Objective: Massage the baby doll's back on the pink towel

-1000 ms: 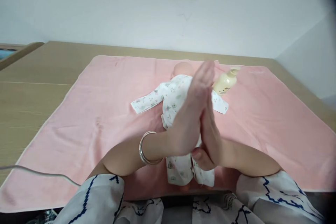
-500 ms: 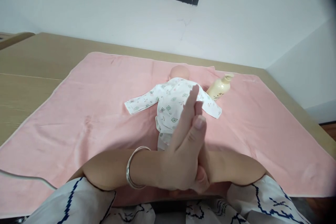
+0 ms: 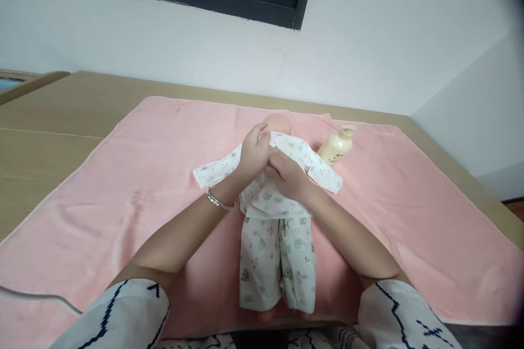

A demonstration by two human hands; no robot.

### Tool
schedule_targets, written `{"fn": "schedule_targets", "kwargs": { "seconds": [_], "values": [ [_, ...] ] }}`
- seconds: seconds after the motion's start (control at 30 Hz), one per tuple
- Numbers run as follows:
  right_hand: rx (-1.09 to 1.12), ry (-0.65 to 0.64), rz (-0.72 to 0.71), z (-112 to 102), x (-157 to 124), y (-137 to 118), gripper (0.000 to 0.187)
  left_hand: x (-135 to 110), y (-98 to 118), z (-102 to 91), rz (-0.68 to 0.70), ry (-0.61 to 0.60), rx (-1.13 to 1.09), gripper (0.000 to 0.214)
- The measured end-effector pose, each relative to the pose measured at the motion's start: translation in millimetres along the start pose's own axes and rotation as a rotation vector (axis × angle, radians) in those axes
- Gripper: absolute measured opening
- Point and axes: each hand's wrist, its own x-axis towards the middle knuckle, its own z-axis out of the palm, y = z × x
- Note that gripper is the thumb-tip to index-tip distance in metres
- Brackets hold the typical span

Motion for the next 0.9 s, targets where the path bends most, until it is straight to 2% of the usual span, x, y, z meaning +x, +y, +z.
{"fn": "schedule_targets", "kwargs": {
  "seconds": [0.07,0.13,0.23,0.3,0.4,0.47,0.5,0.53,0.6,0.7,0.77,0.9],
  "values": [
    [-0.147,0.012,-0.034,8,7,21,0.042,7,-20,2.0,-0.004,-0.047,0.090,0.034],
    [-0.213,-0.026,-0.083,10,9,36,0.040,4,-36,4.2,0.021,-0.061,0.137,0.037],
    [-0.165,-0.084,-0.138,4,8,52,0.043,-7,-48,6.4,0.063,-0.014,0.137,0.037],
    [-0.131,-0.064,-0.087,-1,7,59,0.045,-12,-51,6.8,0.069,0.013,0.121,0.037],
    [-0.202,0.031,0.179,-2,5,57,0.055,-13,-53,6.4,0.092,0.027,0.115,0.038],
    [-0.304,0.091,0.356,4,1,45,0.062,-12,-54,6.3,0.115,0.028,0.119,0.038],
    [-0.349,0.107,0.393,7,-1,37,0.062,-11,-54,6.5,0.121,0.031,0.117,0.038],
    [-0.380,0.106,0.385,9,-3,28,0.059,-11,-55,6.7,0.123,0.037,0.114,0.037],
    [-0.378,0.033,0.243,12,-6,14,0.052,-11,-55,7.1,0.115,0.047,0.101,0.037],
    [-0.274,-0.117,0.041,7,-4,15,0.050,-12,-54,7.3,0.099,0.059,0.093,0.040],
    [-0.210,-0.140,0.062,1,0,27,0.050,-12,-54,7.2,0.116,0.053,0.120,0.045],
    [-0.207,-0.028,0.302,3,5,44,0.060,-12,-58,7.9,0.196,0.056,0.205,0.045]
  ]
}}
